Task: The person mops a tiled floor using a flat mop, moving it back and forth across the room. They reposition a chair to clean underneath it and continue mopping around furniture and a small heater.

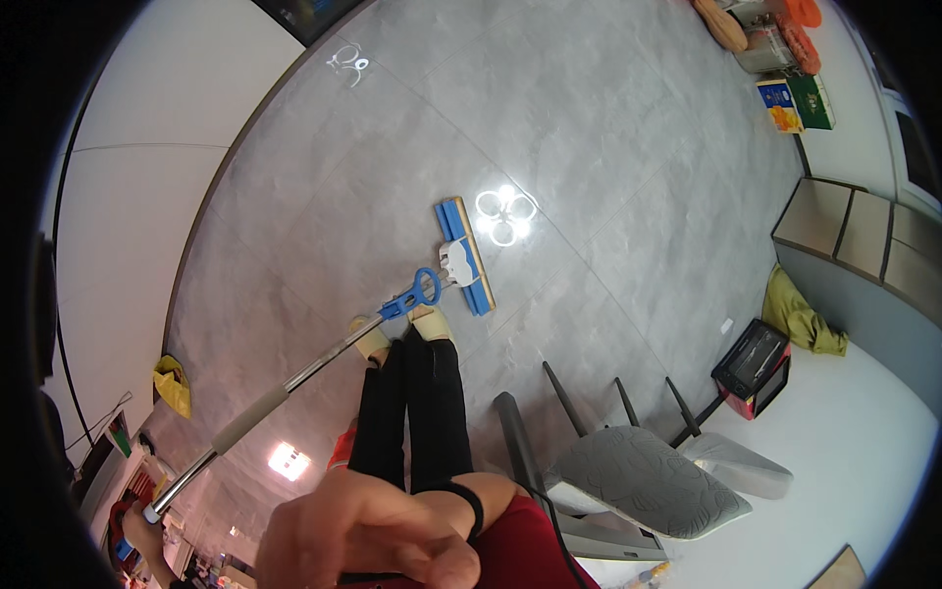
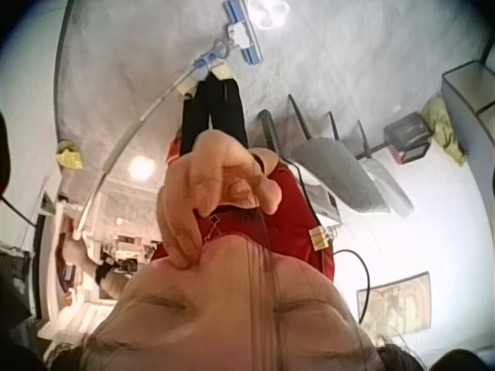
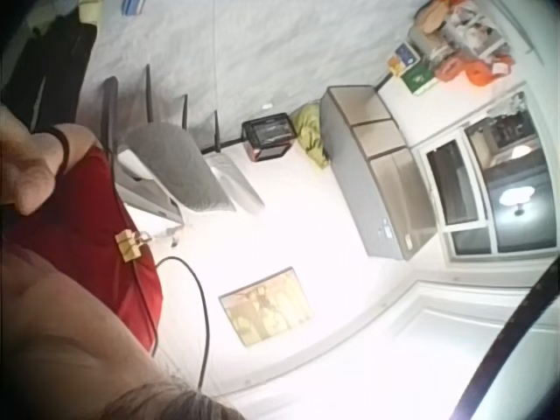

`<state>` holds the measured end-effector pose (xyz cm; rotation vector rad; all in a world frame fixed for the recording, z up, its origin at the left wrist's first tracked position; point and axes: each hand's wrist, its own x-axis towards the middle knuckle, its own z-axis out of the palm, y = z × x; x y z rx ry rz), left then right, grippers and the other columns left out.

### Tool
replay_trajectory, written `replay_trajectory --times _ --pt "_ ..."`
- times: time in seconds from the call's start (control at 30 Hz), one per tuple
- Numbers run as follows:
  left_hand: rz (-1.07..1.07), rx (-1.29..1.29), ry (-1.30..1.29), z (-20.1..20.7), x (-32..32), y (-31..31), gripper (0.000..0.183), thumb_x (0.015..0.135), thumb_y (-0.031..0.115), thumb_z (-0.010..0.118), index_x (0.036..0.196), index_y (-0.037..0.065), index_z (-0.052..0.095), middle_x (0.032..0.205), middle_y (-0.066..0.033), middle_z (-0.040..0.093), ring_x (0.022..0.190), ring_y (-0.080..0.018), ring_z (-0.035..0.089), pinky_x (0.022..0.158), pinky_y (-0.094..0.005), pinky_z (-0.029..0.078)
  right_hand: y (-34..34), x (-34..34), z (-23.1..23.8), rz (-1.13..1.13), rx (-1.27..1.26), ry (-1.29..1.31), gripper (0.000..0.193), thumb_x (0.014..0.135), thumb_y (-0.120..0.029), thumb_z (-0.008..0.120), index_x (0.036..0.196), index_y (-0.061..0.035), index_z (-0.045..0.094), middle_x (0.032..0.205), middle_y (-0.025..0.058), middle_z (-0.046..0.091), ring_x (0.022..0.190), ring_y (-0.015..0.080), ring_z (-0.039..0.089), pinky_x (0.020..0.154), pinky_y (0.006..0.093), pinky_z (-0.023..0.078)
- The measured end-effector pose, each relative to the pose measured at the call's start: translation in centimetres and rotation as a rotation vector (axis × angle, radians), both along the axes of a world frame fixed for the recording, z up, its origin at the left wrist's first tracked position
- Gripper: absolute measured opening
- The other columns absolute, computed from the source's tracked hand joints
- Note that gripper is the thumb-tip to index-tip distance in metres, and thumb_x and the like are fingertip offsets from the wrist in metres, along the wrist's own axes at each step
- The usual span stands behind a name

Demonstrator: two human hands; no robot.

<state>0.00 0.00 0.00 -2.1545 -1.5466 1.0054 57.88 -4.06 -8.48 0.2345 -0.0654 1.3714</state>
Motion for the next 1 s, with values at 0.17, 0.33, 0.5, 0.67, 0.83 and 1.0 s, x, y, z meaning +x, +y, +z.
replay_trajectory --times 0.17,0.33,0.5,0.67,0.83,1.0 --pt "-0.128 -0.028 0.148 0.8 0.5 0.4 0.044 0.068 0.033 0.068 0.105 0.011 0.065 0.071 -0.0139 0.065 0.056 -0.0218 0.06 0.046 -0.0362 0.046 1.8 -0.2 -0.3 -0.009 0.143 0.165 0.047 0.083 -0.044 0.053 0.111 -0.0075 0.045 0.097 0.0163 0.052 0.088 0.0301 0.055 0.079 0.0439 0.047" --pt "0.07 0.024 0.104 -0.3 3.7 -0.3 0.018 0.067 0.022 0.061 0.078 0.008 0.056 0.064 -0.0153 0.054 0.061 -0.0335 0.054 0.053 -0.0437 0.041 3.0 -0.1 -0.2 0.0 0.198 0.203 0.045 0.085 -0.039 0.053 0.113 -0.005 0.044 0.099 0.0167 0.053 0.087 0.0312 0.057 0.077 0.0445 0.049" --pt "0.11 0.021 0.037 -0.1 3.8 -0.7 0.013 0.067 0.011 0.061 0.069 0.005 0.05 0.065 -0.016 0.052 0.066 -0.0376 0.053 0.056 -0.0463 0.04 3.3 0.0 -0.3 -0.013 0.214 0.237 0.043 0.087 -0.034 0.053 0.114 -0.0025 0.043 0.102 0.0171 0.054 0.085 0.0323 0.058 0.074 0.0451 0.05" --pt "0.101 0.053 -0.008 -0.7 3.5 -1.1 0.011 0.064 0.011 0.059 0.067 0.004 0.051 0.062 -0.017 0.052 0.063 -0.0397 0.053 0.054 -0.0488 0.039 0.1 -2.0 -4.7 -0.106 -0.189 0.014 0.026 0.089 -0.027 0.047 0.103 -0.0057 0.049 0.101 0.0134 0.052 0.087 0.0231 0.055 0.074 0.0377 0.046" --pt "0.091 -0.017 -0.065 0.2 3.4 -1.9 0.012 0.062 0.008 0.061 0.07 0.005 0.054 0.062 -0.0156 0.052 0.062 -0.0379 0.051 0.054 -0.0464 0.037 -2.6 -14.0 -21.3 0.283 -1.332 -0.992 0.026 0.088 -0.017 0.057 0.107 -0.0014 0.049 0.092 0.0005 0.051 0.087 0.0073 0.046 0.076 0.0211 0.039" --pt "0.174 -0.129 -0.121 1.8 -1.6 -8.7 0.017 0.062 0.017 0.066 0.068 0.004 0.056 0.056 -0.0164 0.053 0.055 -0.0384 0.053 0.049 -0.0488 0.038 -8.3 -22.6 -30.2 0.53 -1.29 0.406 0.035 0.08 -0.027 0.066 0.099 -0.0009 0.055 0.08 0.0105 0.055 0.069 0.0248 0.055 0.066 0.0354 0.049"
